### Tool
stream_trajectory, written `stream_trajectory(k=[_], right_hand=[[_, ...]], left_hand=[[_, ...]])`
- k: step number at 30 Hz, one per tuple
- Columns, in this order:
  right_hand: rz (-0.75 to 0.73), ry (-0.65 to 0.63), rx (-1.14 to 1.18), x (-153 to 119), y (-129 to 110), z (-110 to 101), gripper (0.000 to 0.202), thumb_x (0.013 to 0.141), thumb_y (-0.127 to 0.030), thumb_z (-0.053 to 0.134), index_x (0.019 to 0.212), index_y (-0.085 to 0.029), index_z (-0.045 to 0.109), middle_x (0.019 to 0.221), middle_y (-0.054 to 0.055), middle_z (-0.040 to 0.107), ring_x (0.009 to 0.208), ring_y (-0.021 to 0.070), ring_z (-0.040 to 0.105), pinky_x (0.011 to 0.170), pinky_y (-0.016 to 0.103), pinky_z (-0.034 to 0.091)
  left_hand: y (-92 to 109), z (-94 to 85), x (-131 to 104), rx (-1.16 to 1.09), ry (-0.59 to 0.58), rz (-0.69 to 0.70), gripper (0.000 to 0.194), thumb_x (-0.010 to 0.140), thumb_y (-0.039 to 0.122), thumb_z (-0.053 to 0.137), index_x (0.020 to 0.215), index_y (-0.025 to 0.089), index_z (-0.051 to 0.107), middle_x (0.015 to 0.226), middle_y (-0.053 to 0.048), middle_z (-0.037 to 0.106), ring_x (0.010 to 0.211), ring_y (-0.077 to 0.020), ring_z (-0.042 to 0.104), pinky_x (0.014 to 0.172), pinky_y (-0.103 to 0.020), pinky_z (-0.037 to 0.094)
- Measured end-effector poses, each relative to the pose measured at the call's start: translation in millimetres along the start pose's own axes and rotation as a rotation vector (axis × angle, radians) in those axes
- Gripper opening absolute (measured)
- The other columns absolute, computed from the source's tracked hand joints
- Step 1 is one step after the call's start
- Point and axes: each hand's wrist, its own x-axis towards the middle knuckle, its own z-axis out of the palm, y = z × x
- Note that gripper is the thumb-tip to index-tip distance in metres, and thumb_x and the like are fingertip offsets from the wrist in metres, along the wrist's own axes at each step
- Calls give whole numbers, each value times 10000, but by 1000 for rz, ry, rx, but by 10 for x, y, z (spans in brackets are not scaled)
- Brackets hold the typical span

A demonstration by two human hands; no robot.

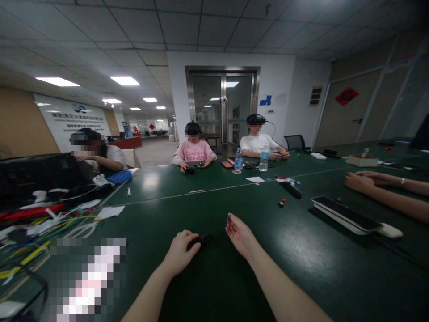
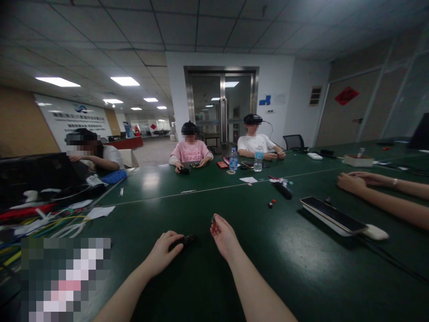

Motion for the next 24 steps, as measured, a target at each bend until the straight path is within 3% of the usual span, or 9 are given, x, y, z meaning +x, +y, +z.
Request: stream_trajectory(k=[9,14,24], right_hand=[[-23,2,-79,-28,-29,29,225,752,-342,643,948,-232,632,916,37,658,885,179,624,760,313,533],[19,-6,29,-20,-22,20,208,727,-298,676,922,-230,648,879,18,658,851,155,622,783,293,525],[12,-25,-14,1,-6,-30,227,753,-318,649,961,-229,640,961,31,640,885,159,613,801,291,527]], left_hand=[[3,4,-4,-4,5,-6,472,857,546,391,1214,272,534,1182,-35,522,1079,-221,465,900,-342,401],[-11,10,-2,-27,4,-9,475,853,547,402,1214,268,535,1191,-32,521,1091,-233,459,904,-351,402],[13,-11,-7,-16,-22,-8,487,855,555,388,1228,271,521,1203,-30,512,1101,-236,450,908,-346,385]])
